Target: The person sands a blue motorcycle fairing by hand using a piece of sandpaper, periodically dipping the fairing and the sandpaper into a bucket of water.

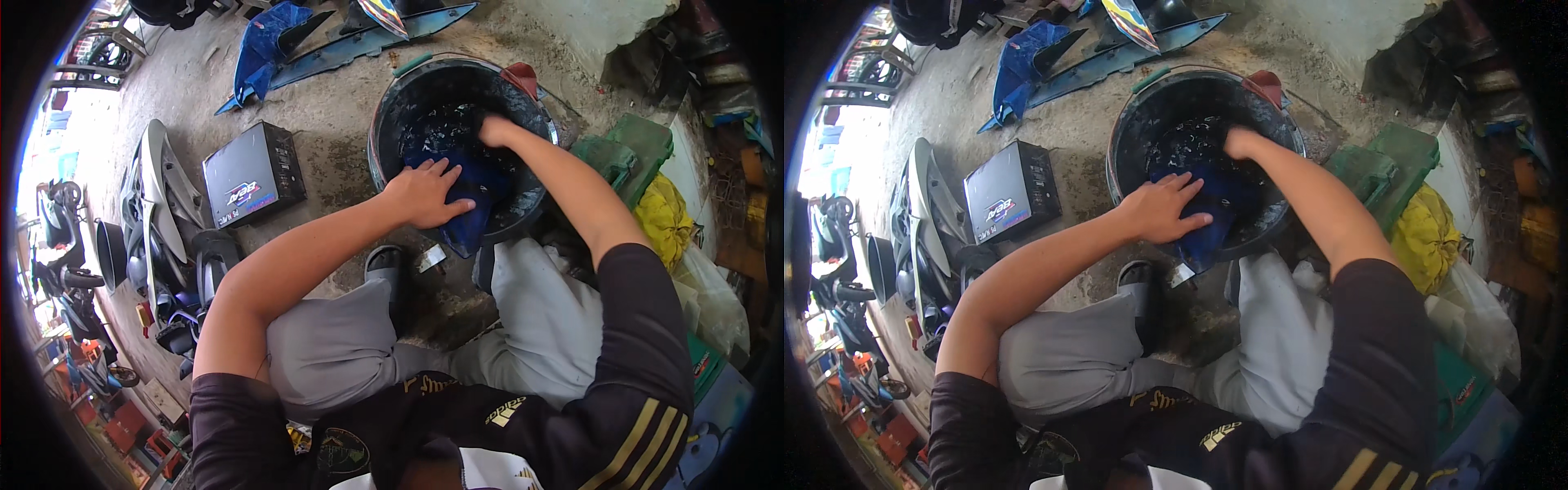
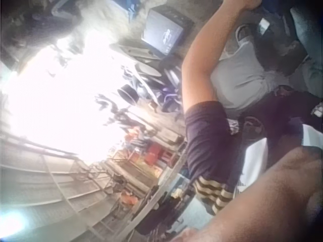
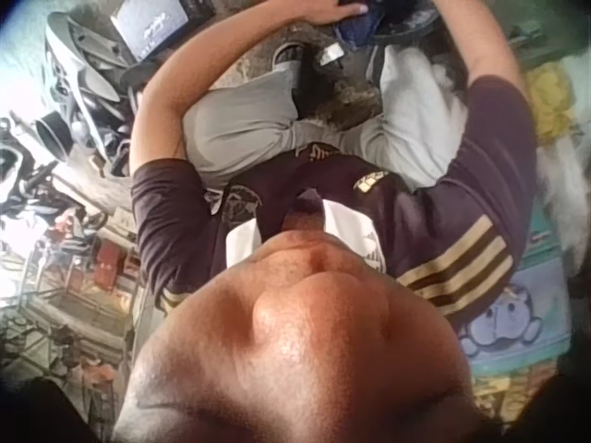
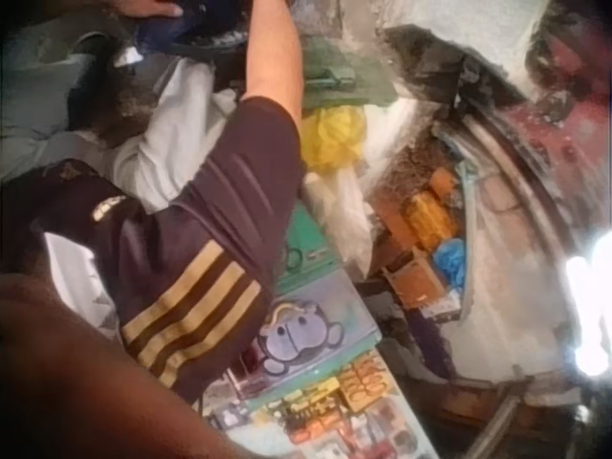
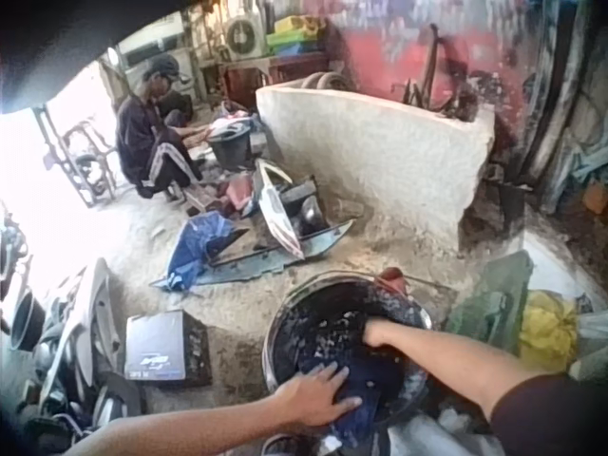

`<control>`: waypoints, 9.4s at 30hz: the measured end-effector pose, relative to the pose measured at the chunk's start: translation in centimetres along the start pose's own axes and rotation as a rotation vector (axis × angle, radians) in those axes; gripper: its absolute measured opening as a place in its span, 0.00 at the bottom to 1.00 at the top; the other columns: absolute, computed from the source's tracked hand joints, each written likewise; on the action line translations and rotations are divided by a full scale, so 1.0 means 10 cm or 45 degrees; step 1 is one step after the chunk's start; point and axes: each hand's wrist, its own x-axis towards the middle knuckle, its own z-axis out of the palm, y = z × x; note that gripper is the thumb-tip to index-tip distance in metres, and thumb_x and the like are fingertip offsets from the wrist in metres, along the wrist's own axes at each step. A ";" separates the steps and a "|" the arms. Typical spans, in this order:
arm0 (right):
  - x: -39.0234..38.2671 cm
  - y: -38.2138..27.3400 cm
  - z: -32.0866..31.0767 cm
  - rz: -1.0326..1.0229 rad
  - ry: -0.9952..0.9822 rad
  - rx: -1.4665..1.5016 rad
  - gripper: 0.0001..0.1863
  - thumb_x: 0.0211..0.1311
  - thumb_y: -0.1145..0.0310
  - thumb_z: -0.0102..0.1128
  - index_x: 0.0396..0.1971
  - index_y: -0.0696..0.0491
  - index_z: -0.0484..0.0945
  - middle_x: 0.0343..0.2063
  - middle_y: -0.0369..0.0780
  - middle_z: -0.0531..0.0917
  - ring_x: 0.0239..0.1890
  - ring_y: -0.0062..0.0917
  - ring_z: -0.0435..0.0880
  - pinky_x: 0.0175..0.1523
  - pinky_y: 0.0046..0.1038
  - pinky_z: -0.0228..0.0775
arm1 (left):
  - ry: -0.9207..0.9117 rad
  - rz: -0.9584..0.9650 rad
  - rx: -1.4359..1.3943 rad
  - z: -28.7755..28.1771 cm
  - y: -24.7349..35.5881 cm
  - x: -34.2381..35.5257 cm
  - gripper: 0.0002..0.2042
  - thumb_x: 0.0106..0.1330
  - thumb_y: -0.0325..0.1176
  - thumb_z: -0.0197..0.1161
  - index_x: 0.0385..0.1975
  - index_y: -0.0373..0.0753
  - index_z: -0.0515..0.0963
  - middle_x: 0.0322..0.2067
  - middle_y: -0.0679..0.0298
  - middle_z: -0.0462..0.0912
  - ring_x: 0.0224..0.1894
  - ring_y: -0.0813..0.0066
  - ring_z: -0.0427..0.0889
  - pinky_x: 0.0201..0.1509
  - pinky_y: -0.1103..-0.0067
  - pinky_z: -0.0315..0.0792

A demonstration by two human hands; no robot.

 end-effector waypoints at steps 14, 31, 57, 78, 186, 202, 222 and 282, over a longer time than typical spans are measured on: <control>-2.01 -1.21 -1.08 -0.451 -0.834 0.997 0.12 0.75 0.70 0.57 0.44 0.61 0.87 0.39 0.42 0.92 0.40 0.25 0.91 0.48 0.28 0.84 | -0.010 0.004 -0.006 0.04 -0.20 -0.16 0.40 0.76 0.64 0.53 0.78 0.38 0.65 0.76 0.42 0.66 0.77 0.43 0.67 0.77 0.54 0.67; -0.67 -0.93 -0.57 -0.074 -0.531 1.340 0.15 0.73 0.65 0.58 0.42 0.59 0.89 0.35 0.44 0.90 0.35 0.27 0.88 0.42 0.27 0.81 | 0.056 0.064 -0.081 0.11 -0.29 -0.23 0.38 0.78 0.62 0.53 0.72 0.32 0.70 0.75 0.40 0.67 0.76 0.43 0.68 0.78 0.59 0.66; -1.36 -1.05 -0.96 -0.279 -0.777 1.133 0.15 0.75 0.64 0.58 0.44 0.59 0.88 0.35 0.43 0.91 0.35 0.26 0.90 0.42 0.29 0.84 | 0.042 -0.186 -0.167 0.09 -0.26 -0.17 0.37 0.73 0.59 0.63 0.68 0.30 0.75 0.59 0.41 0.81 0.63 0.44 0.82 0.70 0.61 0.74; -0.78 -0.95 -0.76 -0.020 -0.447 1.184 0.13 0.74 0.68 0.57 0.39 0.60 0.88 0.29 0.41 0.88 0.31 0.26 0.90 0.36 0.26 0.83 | -0.031 -0.024 -0.091 0.03 -0.23 -0.17 0.45 0.76 0.67 0.52 0.75 0.28 0.66 0.74 0.37 0.66 0.77 0.41 0.67 0.79 0.60 0.65; -0.63 -0.70 -0.49 -0.073 0.109 0.387 0.17 0.66 0.63 0.62 0.41 0.61 0.91 0.41 0.52 0.92 0.44 0.41 0.93 0.50 0.41 0.85 | -0.142 0.001 0.302 -0.28 -0.48 -0.08 0.26 0.77 0.55 0.57 0.70 0.53 0.79 0.60 0.60 0.86 0.62 0.57 0.84 0.66 0.57 0.73; -1.51 -1.05 -1.11 -0.184 -0.843 0.998 0.14 0.73 0.66 0.61 0.40 0.62 0.89 0.35 0.46 0.92 0.33 0.29 0.92 0.35 0.28 0.83 | -0.207 -0.078 0.380 -0.29 -0.45 -0.09 0.34 0.77 0.67 0.48 0.75 0.55 0.72 0.60 0.54 0.85 0.62 0.54 0.84 0.67 0.59 0.71; -1.56 -0.97 -1.19 -0.309 -0.716 1.180 0.15 0.70 0.67 0.58 0.42 0.61 0.89 0.36 0.46 0.91 0.36 0.30 0.92 0.42 0.30 0.85 | -0.236 -0.043 0.183 -0.20 -0.39 -0.15 0.48 0.70 0.78 0.49 0.79 0.45 0.66 0.70 0.46 0.76 0.68 0.46 0.79 0.71 0.57 0.72; -0.01 0.03 0.02 -0.035 -0.195 -0.176 0.19 0.66 0.59 0.62 0.47 0.57 0.91 0.46 0.53 0.90 0.51 0.46 0.90 0.57 0.43 0.80 | -0.178 0.087 0.134 -0.27 -0.09 0.17 0.52 0.62 0.79 0.59 0.77 0.42 0.69 0.69 0.46 0.76 0.70 0.48 0.77 0.73 0.57 0.70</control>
